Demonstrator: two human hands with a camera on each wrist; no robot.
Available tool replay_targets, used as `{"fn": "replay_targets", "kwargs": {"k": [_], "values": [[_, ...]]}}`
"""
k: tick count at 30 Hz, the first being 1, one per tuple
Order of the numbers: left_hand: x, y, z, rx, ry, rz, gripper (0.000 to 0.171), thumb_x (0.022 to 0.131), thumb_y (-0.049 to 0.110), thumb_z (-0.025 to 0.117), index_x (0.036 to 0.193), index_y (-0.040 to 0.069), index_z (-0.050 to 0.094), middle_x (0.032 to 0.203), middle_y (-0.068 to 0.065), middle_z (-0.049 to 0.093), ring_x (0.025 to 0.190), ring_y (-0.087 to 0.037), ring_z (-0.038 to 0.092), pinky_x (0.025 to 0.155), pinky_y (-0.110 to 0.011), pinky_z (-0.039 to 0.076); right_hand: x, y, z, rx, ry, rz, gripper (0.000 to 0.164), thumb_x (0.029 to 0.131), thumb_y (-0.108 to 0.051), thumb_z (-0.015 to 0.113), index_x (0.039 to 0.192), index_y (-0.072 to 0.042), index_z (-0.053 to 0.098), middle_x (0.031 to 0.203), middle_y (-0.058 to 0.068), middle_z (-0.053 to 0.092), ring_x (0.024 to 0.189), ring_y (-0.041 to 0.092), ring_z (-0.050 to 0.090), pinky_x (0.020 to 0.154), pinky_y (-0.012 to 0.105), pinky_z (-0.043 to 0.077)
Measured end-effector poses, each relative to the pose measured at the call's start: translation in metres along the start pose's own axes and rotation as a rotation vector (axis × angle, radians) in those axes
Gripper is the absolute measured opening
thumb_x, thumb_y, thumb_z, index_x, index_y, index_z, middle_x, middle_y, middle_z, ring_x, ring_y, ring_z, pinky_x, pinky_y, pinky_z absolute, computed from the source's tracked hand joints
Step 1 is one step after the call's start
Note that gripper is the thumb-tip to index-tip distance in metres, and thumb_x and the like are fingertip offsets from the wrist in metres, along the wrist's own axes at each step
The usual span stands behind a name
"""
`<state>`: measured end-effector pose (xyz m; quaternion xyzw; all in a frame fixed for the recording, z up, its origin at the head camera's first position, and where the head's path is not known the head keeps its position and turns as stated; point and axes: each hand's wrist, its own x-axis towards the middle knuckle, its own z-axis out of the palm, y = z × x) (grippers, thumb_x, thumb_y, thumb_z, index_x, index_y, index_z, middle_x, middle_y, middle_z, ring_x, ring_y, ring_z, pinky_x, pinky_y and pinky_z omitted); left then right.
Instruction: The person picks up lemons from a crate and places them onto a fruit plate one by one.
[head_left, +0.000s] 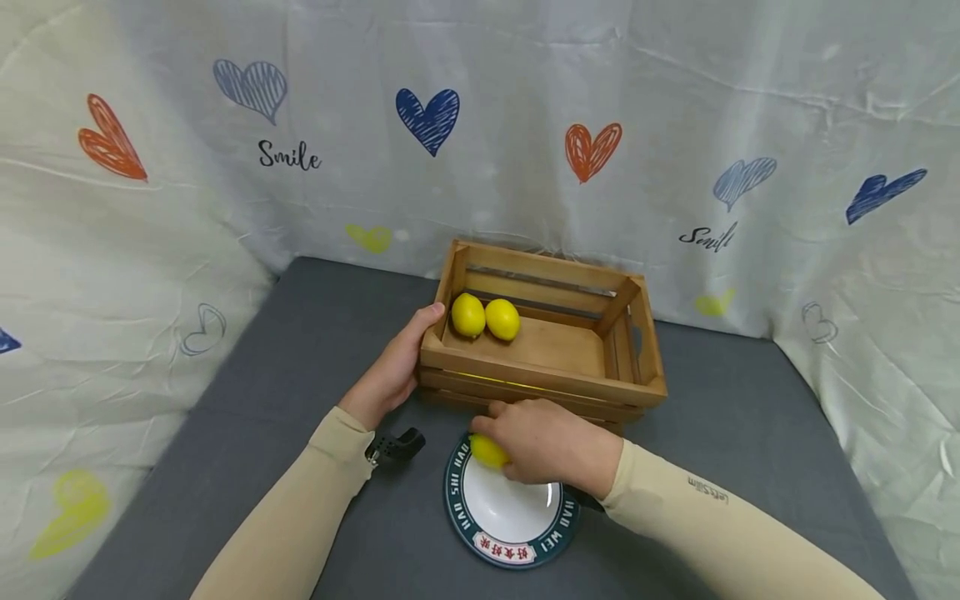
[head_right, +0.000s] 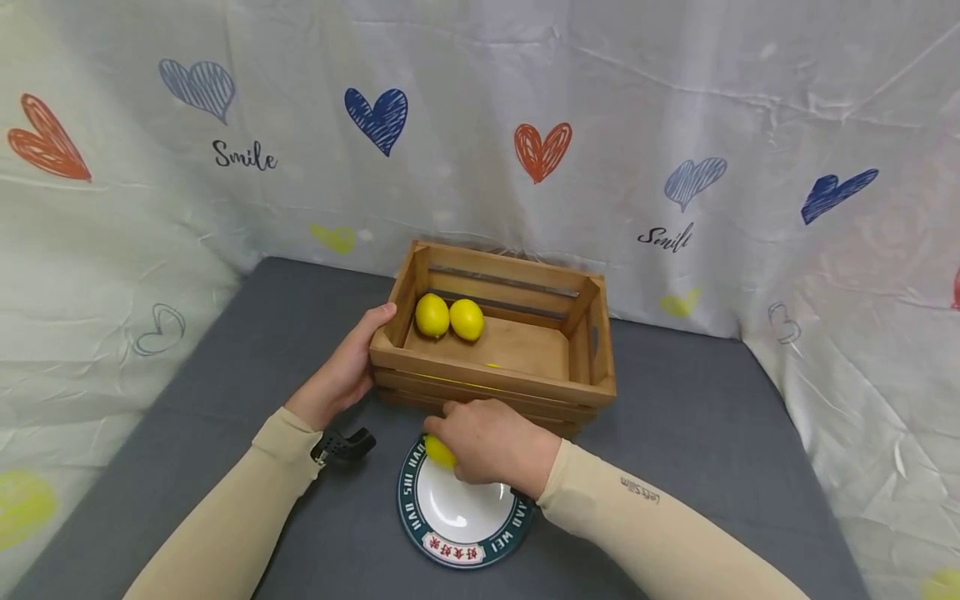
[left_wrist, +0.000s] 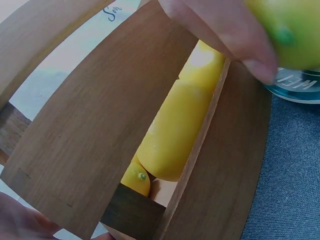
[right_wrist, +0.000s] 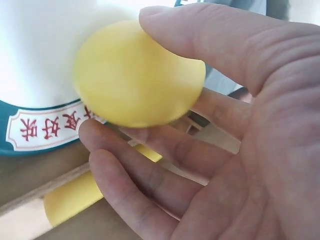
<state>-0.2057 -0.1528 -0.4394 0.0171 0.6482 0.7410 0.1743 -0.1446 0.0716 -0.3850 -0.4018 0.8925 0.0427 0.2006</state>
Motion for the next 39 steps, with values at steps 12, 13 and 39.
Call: {"fn": "replay_targets", "kwargs": {"k": [12, 13, 39], "values": [[-0.003, 0.003, 0.0, -0.008, -0.019, 0.013, 0.085, 0.106, 0.066, 0.04, 0.175, 0.025, 0.012, 0.18, -0.011, 0.014, 0.164, -0.038, 0.025, 0.131, -0.063, 0.024, -0.034, 0.004, -0.046, 0.029, 0.09, -0.138, 0.051, 0.1, -0.031, 0.08, 0.148, -0.02, 0.066, 0.131, -0.001, 0.072, 0.103, 0.011, 0.069, 0.091, 0.033, 0.062], [-0.003, 0.002, 0.0, -0.009, -0.017, 0.014, 0.085, 0.106, 0.066, 0.041, 0.175, 0.025, 0.012, 0.18, -0.011, 0.014, 0.164, -0.038, 0.025, 0.131, -0.063, 0.024, -0.037, 0.006, -0.055, 0.036, 0.106, -0.157, 0.049, 0.101, -0.032, 0.078, 0.148, -0.021, 0.066, 0.133, -0.002, 0.072, 0.102, 0.011, 0.07, 0.09, 0.033, 0.062], [-0.006, 0.002, -0.005, 0.029, -0.019, -0.031, 0.089, 0.104, 0.07, 0.045, 0.175, 0.03, 0.011, 0.182, -0.012, 0.013, 0.163, -0.04, 0.028, 0.129, -0.069, 0.026, 0.057, 0.108, -0.11, 0.301, -0.14, 0.011, 0.053, 0.1, -0.025, 0.078, 0.151, -0.019, 0.064, 0.148, 0.011, 0.067, 0.137, 0.033, 0.063, 0.112, 0.049, 0.056]]}}
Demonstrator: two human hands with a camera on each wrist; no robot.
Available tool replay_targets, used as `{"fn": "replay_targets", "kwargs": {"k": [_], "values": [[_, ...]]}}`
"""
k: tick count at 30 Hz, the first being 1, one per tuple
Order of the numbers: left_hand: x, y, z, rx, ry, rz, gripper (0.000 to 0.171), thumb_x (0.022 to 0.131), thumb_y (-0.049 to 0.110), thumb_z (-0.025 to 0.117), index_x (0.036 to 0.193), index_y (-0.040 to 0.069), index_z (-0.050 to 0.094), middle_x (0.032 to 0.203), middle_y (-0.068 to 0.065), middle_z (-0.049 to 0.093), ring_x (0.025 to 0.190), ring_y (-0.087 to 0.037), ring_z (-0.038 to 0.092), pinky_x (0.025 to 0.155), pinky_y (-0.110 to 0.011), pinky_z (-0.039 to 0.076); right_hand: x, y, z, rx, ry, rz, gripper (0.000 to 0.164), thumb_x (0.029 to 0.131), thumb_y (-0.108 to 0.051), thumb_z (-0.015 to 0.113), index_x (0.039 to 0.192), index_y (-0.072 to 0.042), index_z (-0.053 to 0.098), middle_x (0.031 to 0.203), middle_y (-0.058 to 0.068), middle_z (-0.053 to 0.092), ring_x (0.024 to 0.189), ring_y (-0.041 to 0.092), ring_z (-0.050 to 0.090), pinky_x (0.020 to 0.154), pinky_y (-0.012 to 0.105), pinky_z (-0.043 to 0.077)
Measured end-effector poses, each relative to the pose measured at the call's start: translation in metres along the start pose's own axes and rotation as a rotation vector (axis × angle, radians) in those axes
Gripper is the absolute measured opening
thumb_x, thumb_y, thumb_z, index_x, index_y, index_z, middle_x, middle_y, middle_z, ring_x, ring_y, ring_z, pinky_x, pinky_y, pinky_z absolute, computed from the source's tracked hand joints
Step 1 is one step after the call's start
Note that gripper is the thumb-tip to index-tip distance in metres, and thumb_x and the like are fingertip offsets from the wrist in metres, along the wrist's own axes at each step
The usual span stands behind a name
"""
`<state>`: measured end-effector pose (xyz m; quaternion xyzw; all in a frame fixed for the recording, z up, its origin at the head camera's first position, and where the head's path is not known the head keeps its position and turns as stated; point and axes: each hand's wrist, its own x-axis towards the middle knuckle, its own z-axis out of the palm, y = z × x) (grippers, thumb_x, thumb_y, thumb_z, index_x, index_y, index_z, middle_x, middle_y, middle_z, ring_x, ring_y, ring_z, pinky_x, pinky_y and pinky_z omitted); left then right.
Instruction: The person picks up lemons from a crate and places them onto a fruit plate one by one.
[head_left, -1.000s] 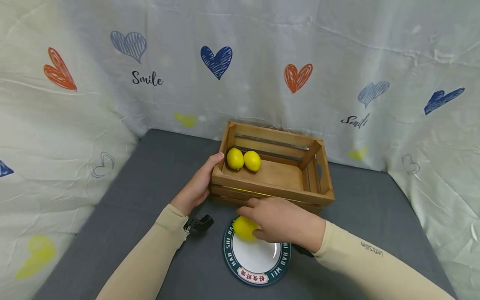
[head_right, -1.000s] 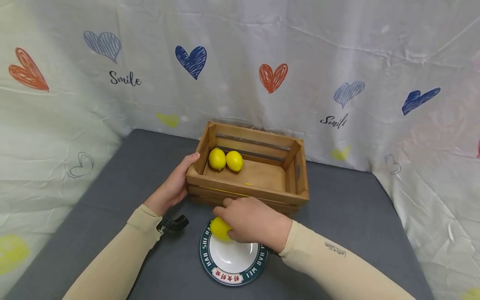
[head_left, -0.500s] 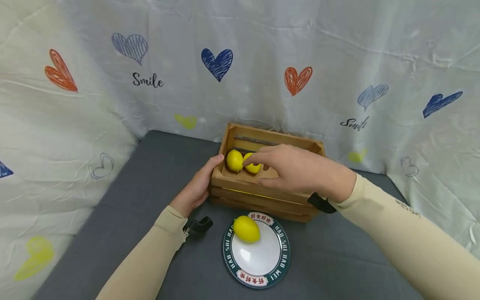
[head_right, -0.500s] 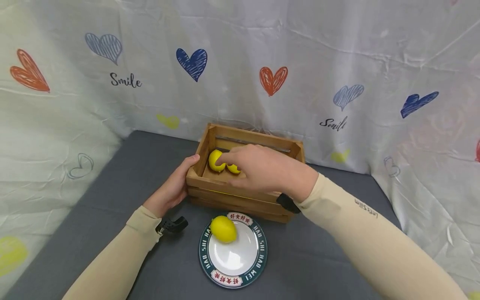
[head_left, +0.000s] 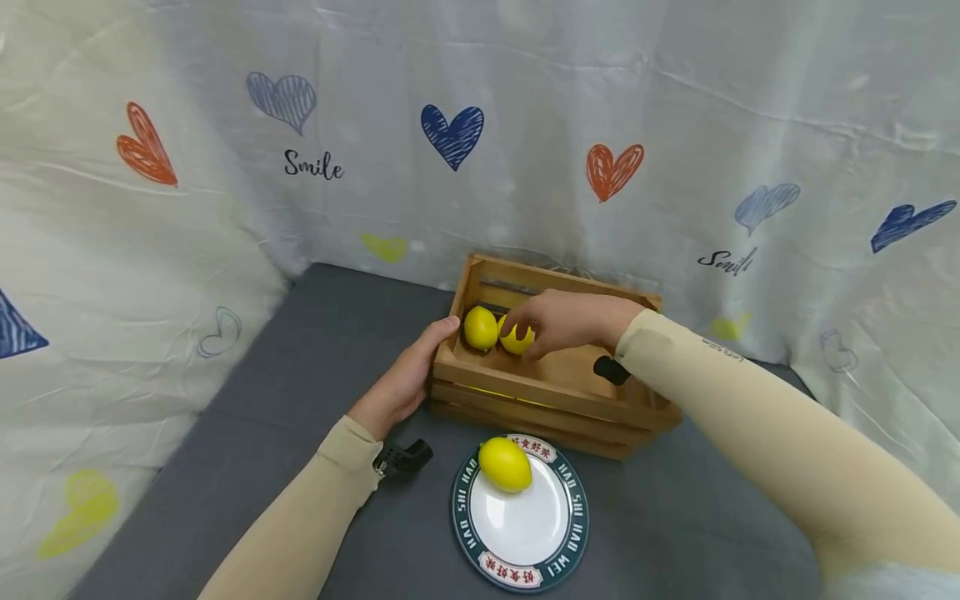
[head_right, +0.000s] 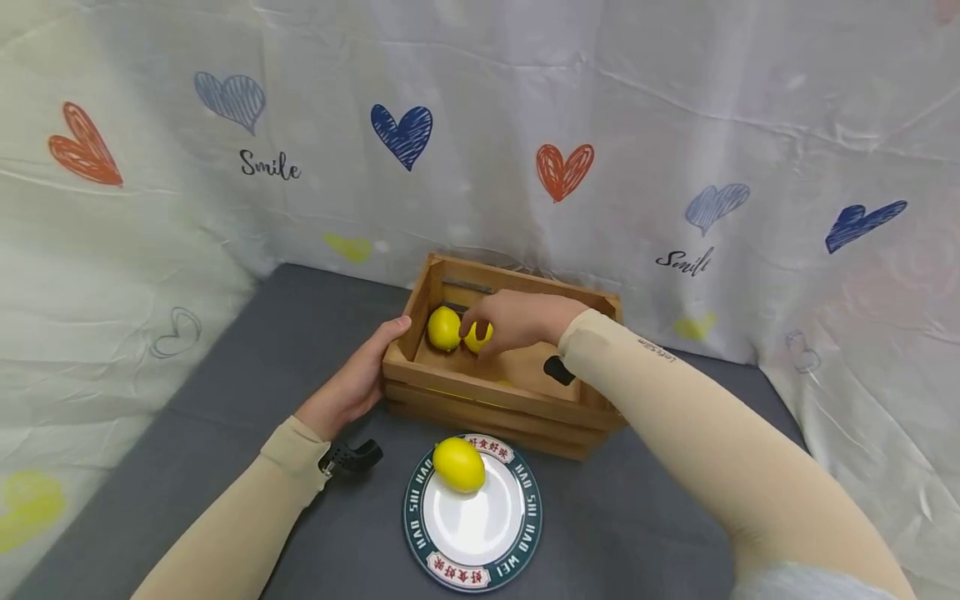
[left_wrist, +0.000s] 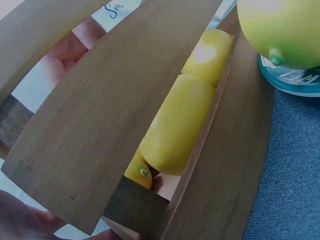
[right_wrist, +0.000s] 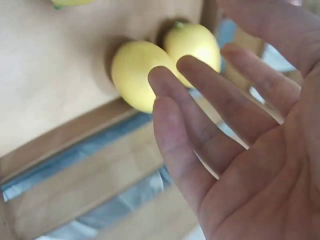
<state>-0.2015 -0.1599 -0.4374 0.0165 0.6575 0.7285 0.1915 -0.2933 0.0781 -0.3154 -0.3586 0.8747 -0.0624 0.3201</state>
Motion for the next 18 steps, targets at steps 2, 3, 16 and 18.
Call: {"fn": "replay_targets", "kwargs": {"k": [2, 3, 16, 18], "values": [[0.0, 0.0, 0.0, 0.002, 0.001, -0.006, 0.089, 0.103, 0.07, 0.045, 0.175, 0.03, 0.011, 0.181, -0.012, 0.014, 0.163, -0.04, 0.029, 0.129, -0.069, 0.027, 0.009, -0.001, 0.004, -0.024, -0.042, -0.024, 0.052, 0.1, -0.024, 0.077, 0.15, -0.018, 0.064, 0.146, 0.012, 0.067, 0.135, 0.032, 0.064, 0.112, 0.047, 0.055], [0.0, 0.0, -0.001, 0.003, 0.003, -0.007, 0.089, 0.103, 0.07, 0.045, 0.175, 0.03, 0.011, 0.181, -0.012, 0.015, 0.162, -0.04, 0.03, 0.129, -0.069, 0.027, 0.012, -0.002, 0.006, -0.04, -0.059, -0.038, 0.051, 0.101, -0.023, 0.076, 0.15, -0.018, 0.064, 0.144, 0.012, 0.068, 0.131, 0.031, 0.065, 0.111, 0.046, 0.056], [0.003, -0.003, 0.0, 0.018, 0.026, -0.016, 0.088, 0.104, 0.07, 0.045, 0.175, 0.029, 0.014, 0.181, -0.009, 0.014, 0.164, -0.038, 0.025, 0.13, -0.07, 0.022, 0.034, -0.022, 0.022, -0.083, -0.135, -0.091, 0.056, 0.099, 0.003, 0.061, 0.15, -0.02, 0.065, 0.145, 0.002, 0.069, 0.114, 0.02, 0.067, 0.096, 0.033, 0.059], [0.003, -0.003, -0.001, 0.024, 0.032, -0.012, 0.087, 0.104, 0.07, 0.044, 0.174, 0.029, 0.014, 0.181, -0.008, 0.014, 0.165, -0.038, 0.024, 0.131, -0.07, 0.021, 0.038, -0.023, 0.023, -0.101, -0.147, -0.09, 0.058, 0.1, 0.004, 0.059, 0.152, -0.02, 0.063, 0.145, 0.0, 0.069, 0.111, 0.017, 0.066, 0.095, 0.031, 0.059]]}}
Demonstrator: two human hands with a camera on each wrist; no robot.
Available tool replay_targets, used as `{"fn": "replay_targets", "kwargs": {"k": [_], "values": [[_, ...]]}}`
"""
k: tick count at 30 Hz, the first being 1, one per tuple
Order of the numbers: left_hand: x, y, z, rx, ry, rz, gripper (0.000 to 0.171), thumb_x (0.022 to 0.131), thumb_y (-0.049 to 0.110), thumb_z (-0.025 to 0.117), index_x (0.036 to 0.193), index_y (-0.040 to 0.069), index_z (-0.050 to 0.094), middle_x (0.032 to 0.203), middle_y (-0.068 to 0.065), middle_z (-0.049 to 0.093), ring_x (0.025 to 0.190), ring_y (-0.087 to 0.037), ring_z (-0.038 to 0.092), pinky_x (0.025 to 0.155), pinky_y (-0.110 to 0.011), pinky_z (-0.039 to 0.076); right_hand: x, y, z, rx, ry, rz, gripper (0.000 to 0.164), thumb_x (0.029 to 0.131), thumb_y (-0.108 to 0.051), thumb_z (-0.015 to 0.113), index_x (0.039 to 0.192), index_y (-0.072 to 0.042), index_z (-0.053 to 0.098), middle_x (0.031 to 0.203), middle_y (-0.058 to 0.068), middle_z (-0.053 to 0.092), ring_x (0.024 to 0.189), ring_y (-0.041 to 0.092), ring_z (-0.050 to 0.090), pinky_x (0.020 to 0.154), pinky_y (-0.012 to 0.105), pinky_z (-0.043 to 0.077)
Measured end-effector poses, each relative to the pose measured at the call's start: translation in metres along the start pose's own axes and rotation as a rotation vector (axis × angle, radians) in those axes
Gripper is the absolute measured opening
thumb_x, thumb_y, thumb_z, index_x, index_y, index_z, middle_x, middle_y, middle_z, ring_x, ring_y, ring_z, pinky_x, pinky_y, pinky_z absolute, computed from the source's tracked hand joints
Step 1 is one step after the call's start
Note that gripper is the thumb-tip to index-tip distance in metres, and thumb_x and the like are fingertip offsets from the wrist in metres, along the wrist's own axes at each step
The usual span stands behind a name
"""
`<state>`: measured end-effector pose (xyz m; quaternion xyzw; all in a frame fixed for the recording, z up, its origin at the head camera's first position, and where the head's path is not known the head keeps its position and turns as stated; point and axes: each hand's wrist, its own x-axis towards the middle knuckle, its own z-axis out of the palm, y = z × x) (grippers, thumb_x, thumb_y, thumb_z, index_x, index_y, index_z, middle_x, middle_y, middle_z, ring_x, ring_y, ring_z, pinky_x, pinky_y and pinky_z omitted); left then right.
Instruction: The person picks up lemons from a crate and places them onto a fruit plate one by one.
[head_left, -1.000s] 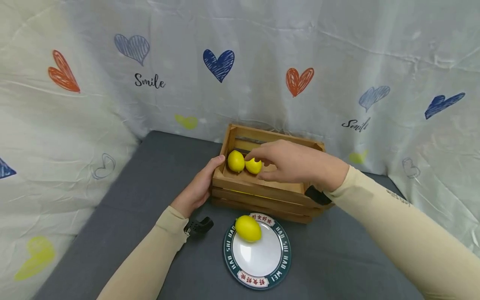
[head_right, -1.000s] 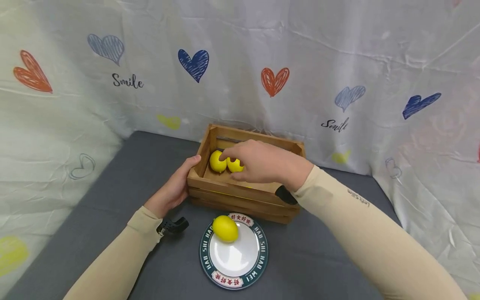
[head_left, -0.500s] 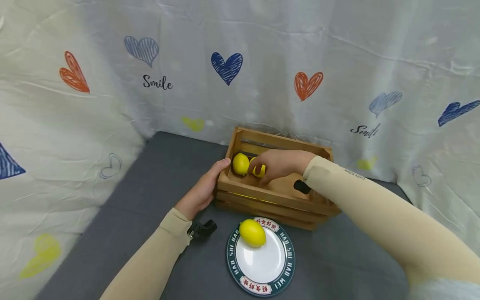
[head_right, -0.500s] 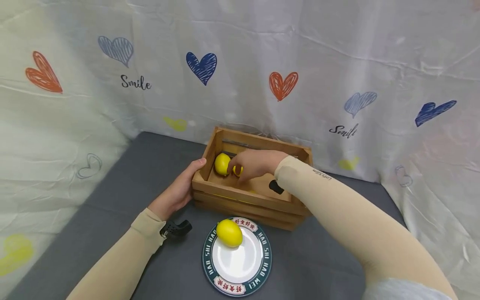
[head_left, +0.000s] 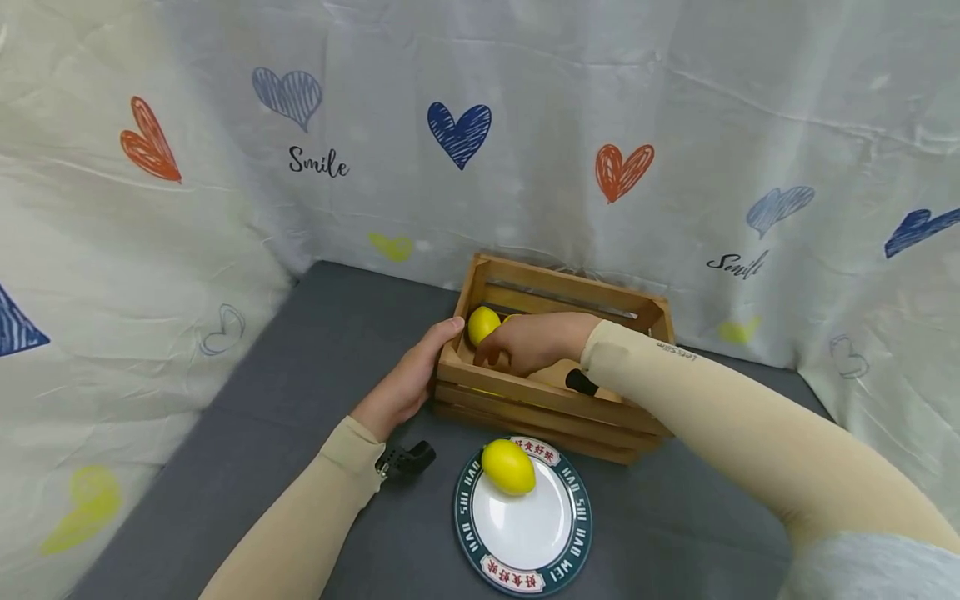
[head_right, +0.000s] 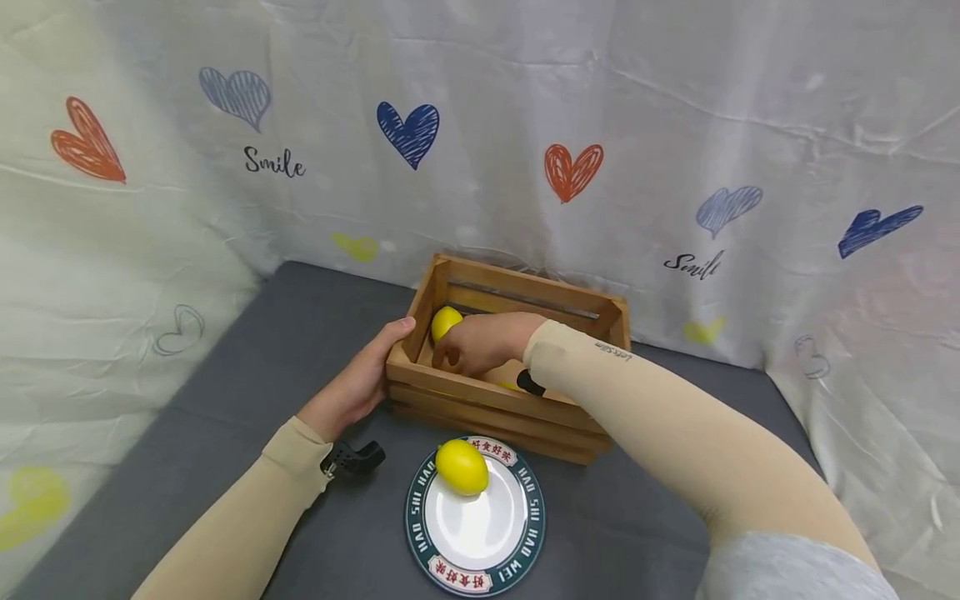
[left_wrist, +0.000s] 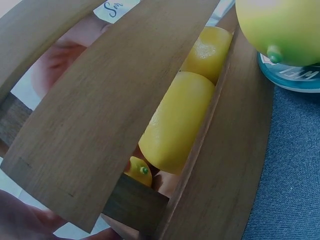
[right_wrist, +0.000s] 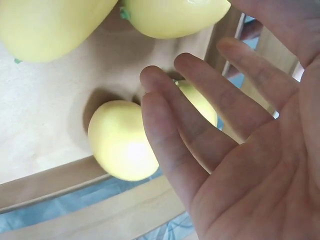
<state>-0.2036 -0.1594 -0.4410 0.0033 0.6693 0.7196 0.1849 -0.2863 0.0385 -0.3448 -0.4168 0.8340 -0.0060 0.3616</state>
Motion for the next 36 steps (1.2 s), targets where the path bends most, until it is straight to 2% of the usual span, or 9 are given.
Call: {"fn": "replay_targets", "kwargs": {"k": [5, 10, 13, 18, 21, 25, 28, 32, 36], "values": [[-0.003, 0.001, -0.002, 0.019, -0.005, 0.011, 0.086, 0.104, 0.069, 0.044, 0.174, 0.027, 0.015, 0.181, -0.007, 0.014, 0.165, -0.038, 0.023, 0.132, -0.069, 0.02, 0.01, -0.002, 0.003, -0.022, -0.044, 0.03, 0.058, 0.103, 0.006, 0.057, 0.156, -0.018, 0.059, 0.144, 0.002, 0.069, 0.11, 0.016, 0.065, 0.095, 0.029, 0.06], [-0.003, 0.001, 0.0, 0.021, 0.0, 0.012, 0.086, 0.104, 0.069, 0.044, 0.174, 0.029, 0.016, 0.181, -0.006, 0.014, 0.165, -0.038, 0.024, 0.131, -0.069, 0.02, 0.015, -0.001, 0.008, -0.035, -0.059, 0.03, 0.053, 0.108, 0.0, 0.056, 0.158, -0.017, 0.057, 0.148, 0.004, 0.067, 0.123, 0.018, 0.066, 0.111, 0.038, 0.056], [-0.003, 0.0, -0.001, 0.025, -0.002, 0.017, 0.085, 0.104, 0.07, 0.043, 0.174, 0.03, 0.016, 0.181, -0.006, 0.013, 0.165, -0.037, 0.023, 0.131, -0.07, 0.019, 0.017, 0.0, 0.011, -0.018, -0.062, 0.029, 0.047, 0.111, -0.007, 0.057, 0.156, -0.019, 0.06, 0.142, 0.002, 0.07, 0.124, 0.017, 0.065, 0.118, 0.042, 0.051], [-0.003, 0.001, -0.002, 0.029, -0.005, 0.014, 0.086, 0.103, 0.072, 0.044, 0.174, 0.031, 0.016, 0.181, -0.005, 0.012, 0.165, -0.037, 0.021, 0.13, -0.073, 0.017, 0.018, 0.002, 0.012, 0.01, -0.058, 0.019, 0.04, 0.11, -0.01, 0.06, 0.149, -0.021, 0.065, 0.131, -0.002, 0.073, 0.113, 0.016, 0.064, 0.116, 0.042, 0.052], [-0.003, 0.001, -0.002, 0.029, -0.003, 0.009, 0.086, 0.103, 0.073, 0.044, 0.174, 0.031, 0.017, 0.181, -0.005, 0.012, 0.165, -0.037, 0.021, 0.13, -0.074, 0.016, 0.017, 0.003, 0.012, 0.008, -0.055, 0.018, 0.044, 0.11, -0.007, 0.06, 0.151, -0.019, 0.063, 0.137, 0.0, 0.072, 0.119, 0.017, 0.065, 0.116, 0.042, 0.053], [-0.001, 0.002, 0.002, 0.038, -0.011, 0.002, 0.086, 0.103, 0.072, 0.044, 0.174, 0.031, 0.017, 0.182, -0.005, 0.011, 0.165, -0.037, 0.02, 0.129, -0.075, 0.015, 0.008, 0.007, 0.011, -0.007, -0.037, 0.043, 0.056, 0.103, 0.005, 0.059, 0.155, -0.018, 0.061, 0.145, 0.006, 0.069, 0.126, 0.02, 0.065, 0.108, 0.037, 0.058], [0.001, 0.002, 0.004, 0.027, -0.01, -0.005, 0.088, 0.102, 0.073, 0.046, 0.174, 0.031, 0.016, 0.181, -0.006, 0.013, 0.165, -0.037, 0.021, 0.13, -0.074, 0.017, -0.002, 0.009, 0.007, -0.013, -0.004, 0.043, 0.06, 0.098, 0.007, 0.066, 0.151, -0.02, 0.064, 0.143, 0.008, 0.068, 0.124, 0.023, 0.065, 0.097, 0.032, 0.061], [0.001, 0.003, 0.005, 0.012, -0.004, -0.022, 0.09, 0.101, 0.073, 0.046, 0.174, 0.031, 0.014, 0.181, -0.008, 0.015, 0.164, -0.038, 0.025, 0.129, -0.073, 0.021, -0.019, 0.009, -0.003, -0.004, 0.053, 0.048, 0.057, 0.096, -0.006, 0.08, 0.148, -0.024, 0.066, 0.142, 0.006, 0.068, 0.123, 0.024, 0.063, 0.102, 0.038, 0.059], [0.0, 0.003, 0.002, 0.004, 0.011, -0.032, 0.092, 0.101, 0.074, 0.046, 0.175, 0.032, 0.012, 0.182, -0.007, 0.012, 0.165, -0.038, 0.023, 0.129, -0.074, 0.02, -0.037, 0.009, -0.011, -0.017, 0.105, 0.078, 0.058, 0.094, -0.019, 0.085, 0.148, -0.026, 0.066, 0.142, 0.005, 0.069, 0.126, 0.025, 0.064, 0.11, 0.043, 0.056]]}}
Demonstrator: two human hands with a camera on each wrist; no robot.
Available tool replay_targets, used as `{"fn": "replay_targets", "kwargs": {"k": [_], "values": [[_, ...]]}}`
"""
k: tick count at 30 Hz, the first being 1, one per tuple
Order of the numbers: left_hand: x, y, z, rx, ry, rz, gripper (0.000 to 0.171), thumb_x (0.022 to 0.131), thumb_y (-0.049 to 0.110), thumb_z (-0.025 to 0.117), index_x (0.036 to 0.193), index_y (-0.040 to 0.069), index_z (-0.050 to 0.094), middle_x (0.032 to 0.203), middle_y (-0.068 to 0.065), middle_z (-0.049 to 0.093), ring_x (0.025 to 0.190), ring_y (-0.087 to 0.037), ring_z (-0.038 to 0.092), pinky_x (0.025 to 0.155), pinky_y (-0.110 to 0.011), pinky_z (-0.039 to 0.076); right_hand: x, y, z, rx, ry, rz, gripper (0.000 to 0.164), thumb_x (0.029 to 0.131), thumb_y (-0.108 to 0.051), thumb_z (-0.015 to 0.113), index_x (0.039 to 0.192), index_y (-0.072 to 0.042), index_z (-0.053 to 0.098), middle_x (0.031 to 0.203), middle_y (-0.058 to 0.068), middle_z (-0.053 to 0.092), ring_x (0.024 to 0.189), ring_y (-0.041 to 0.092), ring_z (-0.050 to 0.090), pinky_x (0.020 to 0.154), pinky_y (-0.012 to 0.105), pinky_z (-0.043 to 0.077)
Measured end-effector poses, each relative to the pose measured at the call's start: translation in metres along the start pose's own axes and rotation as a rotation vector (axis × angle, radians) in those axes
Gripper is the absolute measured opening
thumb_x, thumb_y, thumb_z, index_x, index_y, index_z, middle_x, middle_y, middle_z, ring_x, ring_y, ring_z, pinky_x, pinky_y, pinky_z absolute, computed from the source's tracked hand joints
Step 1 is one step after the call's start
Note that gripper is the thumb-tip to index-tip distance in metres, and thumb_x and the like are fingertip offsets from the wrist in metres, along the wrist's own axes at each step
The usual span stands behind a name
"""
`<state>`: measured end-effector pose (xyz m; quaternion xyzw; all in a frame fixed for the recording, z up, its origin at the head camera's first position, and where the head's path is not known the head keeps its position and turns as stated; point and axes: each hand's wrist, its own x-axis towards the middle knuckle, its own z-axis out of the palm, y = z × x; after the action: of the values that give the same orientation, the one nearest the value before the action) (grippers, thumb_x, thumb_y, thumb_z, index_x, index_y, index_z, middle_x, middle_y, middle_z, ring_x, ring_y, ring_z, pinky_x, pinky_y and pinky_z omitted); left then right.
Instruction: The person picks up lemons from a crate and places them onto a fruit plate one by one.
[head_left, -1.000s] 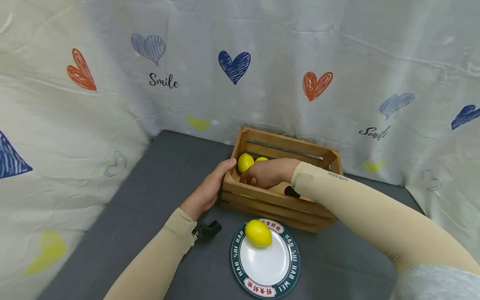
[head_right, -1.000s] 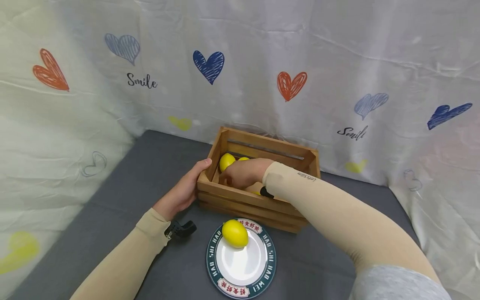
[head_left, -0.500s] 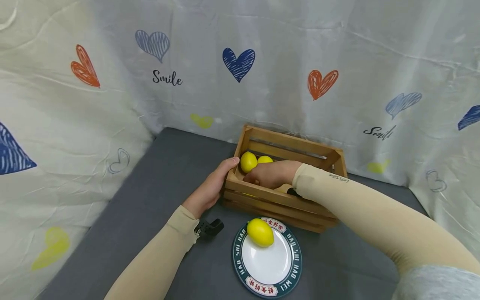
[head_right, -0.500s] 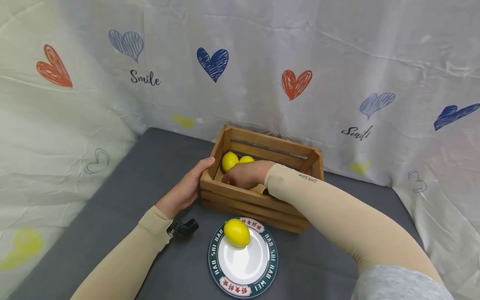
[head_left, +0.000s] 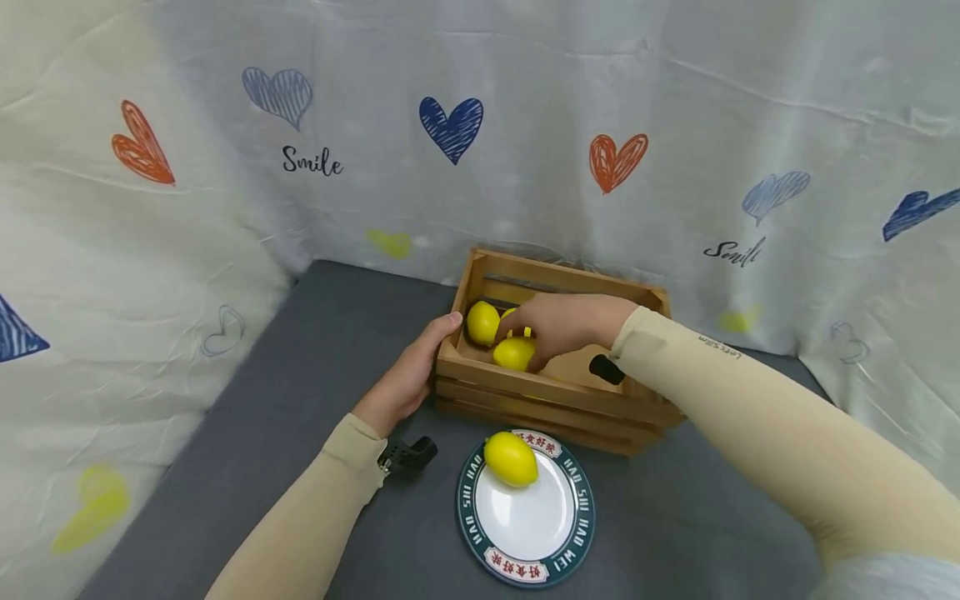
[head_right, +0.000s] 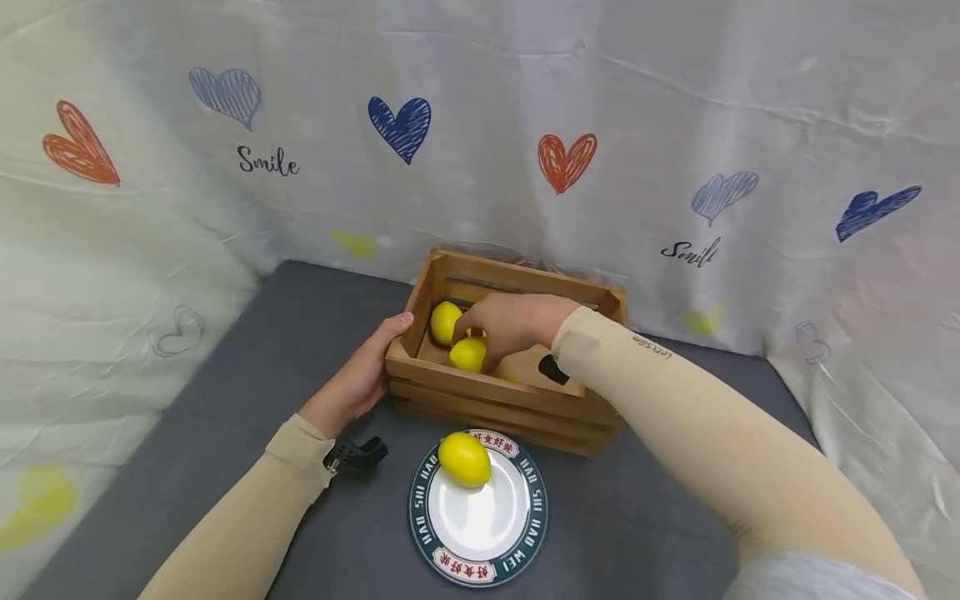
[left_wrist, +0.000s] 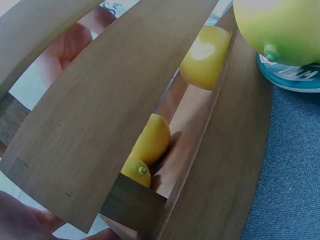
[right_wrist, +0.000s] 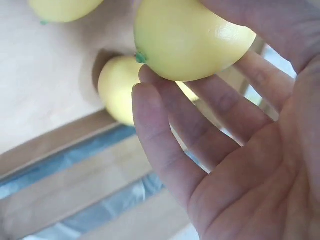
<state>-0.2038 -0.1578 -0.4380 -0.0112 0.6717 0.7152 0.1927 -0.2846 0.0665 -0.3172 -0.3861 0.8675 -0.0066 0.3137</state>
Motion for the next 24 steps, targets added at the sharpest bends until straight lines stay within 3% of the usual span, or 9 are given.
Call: {"fn": "replay_targets", "kwargs": {"k": [9, 16, 24], "values": [[-0.002, -0.006, -0.007, -0.029, 0.004, 0.004, 0.091, 0.103, 0.071, 0.044, 0.175, 0.032, 0.005, 0.183, -0.006, 0.005, 0.167, -0.038, 0.016, 0.13, -0.073, 0.017, -0.05, 0.0, -0.009, 0.036, 0.12, 0.038, 0.059, 0.092, -0.019, 0.086, 0.148, -0.022, 0.066, 0.142, 0.001, 0.069, 0.117, 0.022, 0.063, 0.103, 0.042, 0.057], [-0.001, -0.006, -0.009, -0.031, -0.002, 0.022, 0.093, 0.102, 0.073, 0.043, 0.175, 0.031, 0.003, 0.183, -0.006, 0.005, 0.167, -0.037, 0.018, 0.131, -0.07, 0.018, -0.101, -0.01, -0.009, -0.012, 0.219, 0.052, 0.06, 0.092, -0.022, 0.089, 0.147, -0.027, 0.066, 0.137, -0.004, 0.07, 0.11, 0.02, 0.063, 0.1, 0.042, 0.058], [0.005, -0.001, 0.001, -0.028, -0.031, 0.043, 0.094, 0.102, 0.073, 0.042, 0.176, 0.03, 0.002, 0.183, -0.006, 0.005, 0.167, -0.036, 0.017, 0.133, -0.067, 0.017, -0.157, -0.022, 0.01, -0.03, 0.328, 0.049, 0.055, 0.089, -0.022, 0.089, 0.14, -0.03, 0.069, 0.132, -0.01, 0.071, 0.104, 0.015, 0.063, 0.094, 0.04, 0.057]]}}
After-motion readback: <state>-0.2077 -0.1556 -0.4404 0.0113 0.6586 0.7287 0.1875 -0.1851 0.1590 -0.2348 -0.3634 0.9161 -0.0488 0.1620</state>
